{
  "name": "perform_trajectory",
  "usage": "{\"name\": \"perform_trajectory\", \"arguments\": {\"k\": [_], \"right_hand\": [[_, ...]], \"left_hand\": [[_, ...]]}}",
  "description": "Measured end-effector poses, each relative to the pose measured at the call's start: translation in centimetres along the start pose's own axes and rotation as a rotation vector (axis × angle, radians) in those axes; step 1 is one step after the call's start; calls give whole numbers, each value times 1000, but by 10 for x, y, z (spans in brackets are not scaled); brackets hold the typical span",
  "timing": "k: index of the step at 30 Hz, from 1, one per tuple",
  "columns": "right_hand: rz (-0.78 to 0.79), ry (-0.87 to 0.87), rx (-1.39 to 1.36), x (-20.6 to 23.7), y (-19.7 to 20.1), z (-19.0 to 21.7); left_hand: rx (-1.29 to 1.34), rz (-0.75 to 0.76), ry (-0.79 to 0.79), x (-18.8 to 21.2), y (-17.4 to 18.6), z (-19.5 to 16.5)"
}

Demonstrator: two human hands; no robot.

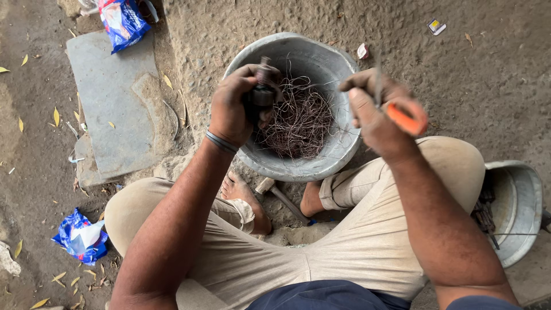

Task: The person sits on the ground and uses scissors to strip copper wire from a small metal component. They repeatedly cut and pull the wire, dropping the stripped pieces into a metal bucket placed between their legs.

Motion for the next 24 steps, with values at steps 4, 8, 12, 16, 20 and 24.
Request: {"name": "perform_trajectory", "arguments": {"k": [4, 8, 12, 16, 20, 24], "right_hand": [[-3, -31, -67, -5, 2, -4], [-39, 153, 398, -5, 0, 8], [-172, 471, 583, 4, 10, 33], [-129, 382, 526, 10, -13, 31], [73, 75, 489, 12, -72, 3], [116, -52, 156, -9, -83, -18]], "left_hand": [[178, 29, -49, 2, -6, -16], [136, 15, -43, 1, -1, -13], [-94, -201, -18, -6, 28, 10], [-834, -149, -387, -13, 20, 8], [-888, -41, -563, -4, 3, 8], [-805, 14, -434, -11, 5, 10]]}}
Point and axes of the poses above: each hand's wrist, its own x-axis away from the middle knuckle, its own y-axis out of the back of the hand, z = x × y, the point moved 7 cm from there along -x, towards the middle knuckle, and after that the axes turned 4 degrees about -y, right-handed, at the moved point
